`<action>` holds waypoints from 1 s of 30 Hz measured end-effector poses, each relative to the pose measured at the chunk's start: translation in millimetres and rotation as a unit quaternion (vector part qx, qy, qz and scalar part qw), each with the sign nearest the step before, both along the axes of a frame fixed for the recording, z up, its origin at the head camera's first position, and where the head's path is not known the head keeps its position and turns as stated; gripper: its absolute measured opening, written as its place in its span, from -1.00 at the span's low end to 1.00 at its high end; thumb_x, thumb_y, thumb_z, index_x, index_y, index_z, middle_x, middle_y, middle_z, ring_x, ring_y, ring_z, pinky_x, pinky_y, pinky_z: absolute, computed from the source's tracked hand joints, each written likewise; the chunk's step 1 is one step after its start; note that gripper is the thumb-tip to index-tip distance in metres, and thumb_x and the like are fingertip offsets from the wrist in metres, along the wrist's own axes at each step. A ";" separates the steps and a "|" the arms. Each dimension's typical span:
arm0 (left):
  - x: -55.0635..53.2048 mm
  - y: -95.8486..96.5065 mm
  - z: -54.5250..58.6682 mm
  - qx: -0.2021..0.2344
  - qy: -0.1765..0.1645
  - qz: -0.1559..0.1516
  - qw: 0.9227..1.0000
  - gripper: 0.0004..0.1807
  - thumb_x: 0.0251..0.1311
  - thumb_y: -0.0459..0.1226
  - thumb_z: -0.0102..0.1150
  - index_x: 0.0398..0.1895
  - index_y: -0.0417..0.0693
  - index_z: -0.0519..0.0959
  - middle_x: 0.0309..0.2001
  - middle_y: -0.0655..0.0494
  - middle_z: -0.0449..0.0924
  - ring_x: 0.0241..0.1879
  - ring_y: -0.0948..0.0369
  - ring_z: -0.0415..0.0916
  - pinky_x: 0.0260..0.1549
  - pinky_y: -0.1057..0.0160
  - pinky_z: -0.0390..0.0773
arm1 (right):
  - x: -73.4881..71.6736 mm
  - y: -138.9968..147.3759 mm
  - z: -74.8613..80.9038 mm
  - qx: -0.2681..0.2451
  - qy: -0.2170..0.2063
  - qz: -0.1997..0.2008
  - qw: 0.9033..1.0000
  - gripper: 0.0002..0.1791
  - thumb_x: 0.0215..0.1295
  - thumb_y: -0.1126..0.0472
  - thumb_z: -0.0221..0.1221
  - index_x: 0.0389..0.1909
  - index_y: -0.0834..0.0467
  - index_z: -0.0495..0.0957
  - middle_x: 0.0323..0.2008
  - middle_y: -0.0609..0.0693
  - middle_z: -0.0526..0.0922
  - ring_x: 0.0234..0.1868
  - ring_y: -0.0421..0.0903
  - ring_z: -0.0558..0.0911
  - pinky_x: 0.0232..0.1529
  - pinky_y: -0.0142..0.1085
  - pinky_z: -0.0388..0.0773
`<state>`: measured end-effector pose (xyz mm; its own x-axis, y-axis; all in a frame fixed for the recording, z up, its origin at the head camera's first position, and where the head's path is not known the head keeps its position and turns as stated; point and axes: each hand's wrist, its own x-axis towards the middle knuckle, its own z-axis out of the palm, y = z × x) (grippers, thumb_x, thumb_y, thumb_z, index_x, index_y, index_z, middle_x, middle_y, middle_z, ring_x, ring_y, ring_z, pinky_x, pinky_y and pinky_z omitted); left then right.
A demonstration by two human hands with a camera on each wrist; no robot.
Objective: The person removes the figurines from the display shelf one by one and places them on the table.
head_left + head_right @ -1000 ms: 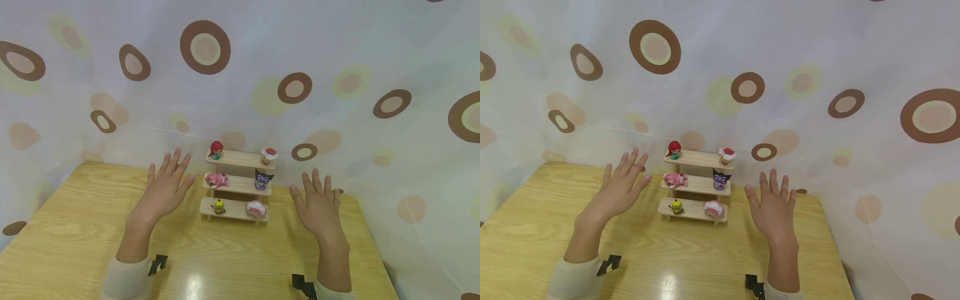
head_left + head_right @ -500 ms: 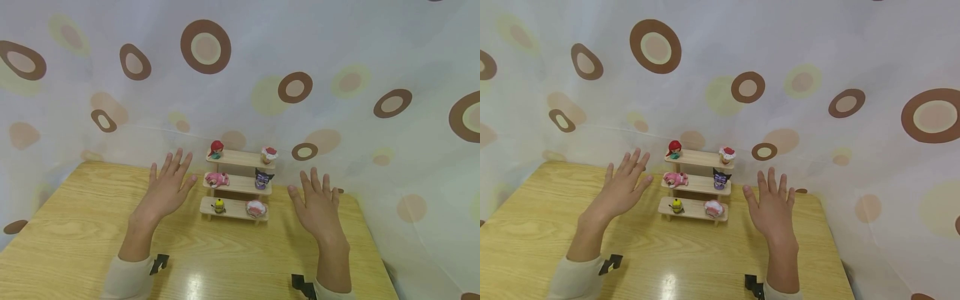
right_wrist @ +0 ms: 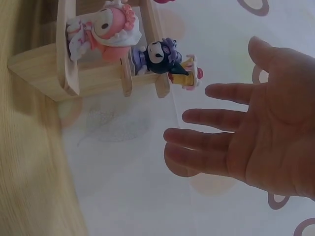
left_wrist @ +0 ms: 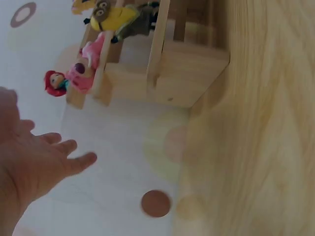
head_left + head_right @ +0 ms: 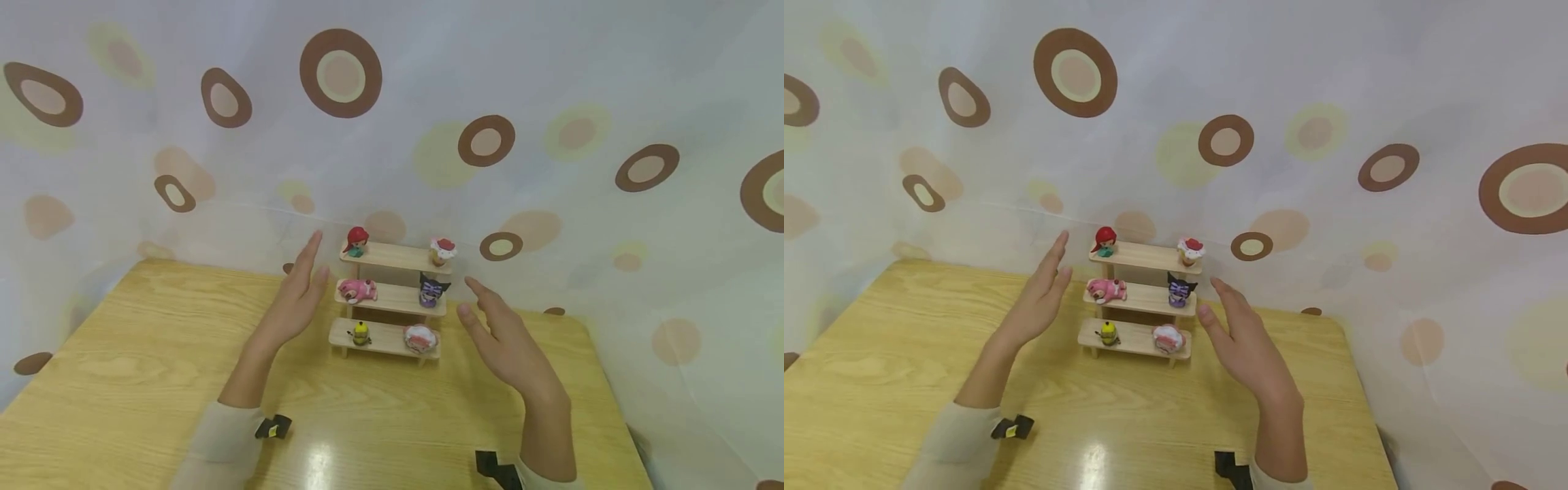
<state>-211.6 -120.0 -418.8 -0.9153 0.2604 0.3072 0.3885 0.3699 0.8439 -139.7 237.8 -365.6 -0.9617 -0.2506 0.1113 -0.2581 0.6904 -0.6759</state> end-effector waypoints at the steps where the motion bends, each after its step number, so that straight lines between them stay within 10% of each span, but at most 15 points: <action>1: -1.9 1.6 -2.0 0.038 -0.013 -0.012 0.999 -0.30 0.73 0.06 -0.42 0.76 0.21 -0.30 0.74 0.13 -0.31 0.70 0.02 -0.27 0.60 -0.23 -0.09 | -0.4 -0.6 0.0 -0.005 -0.003 0.003 1.000 -0.27 0.71 -0.20 -0.14 0.71 0.02 0.02 0.67 0.11 0.09 0.58 0.29 0.23 0.46 0.36 0.23; 9: -8.7 16.8 -21.3 0.215 -0.088 -0.067 0.970 -0.31 0.67 0.18 -0.70 0.76 0.27 -0.26 0.74 0.19 -0.24 0.70 -0.01 -0.20 0.54 -0.33 0.04 | 0.0 -1.6 0.5 -0.013 -0.009 0.010 1.000 -0.29 0.72 -0.18 -0.14 0.68 0.09 0.10 0.65 0.12 0.15 0.51 0.30 0.36 0.41 0.34 0.33; 30: -7.0 32.9 -35.4 0.207 -0.109 -0.059 0.970 -0.26 0.63 0.24 -0.77 0.76 0.29 -0.10 0.73 0.14 -0.14 0.69 -0.01 -0.17 0.45 -0.54 -0.06 | -3.3 -6.0 -5.2 0.004 -0.037 0.040 0.999 -0.35 0.71 -0.20 -0.11 0.52 0.16 0.37 0.36 0.16 0.57 0.35 0.20 0.57 0.30 0.25 0.51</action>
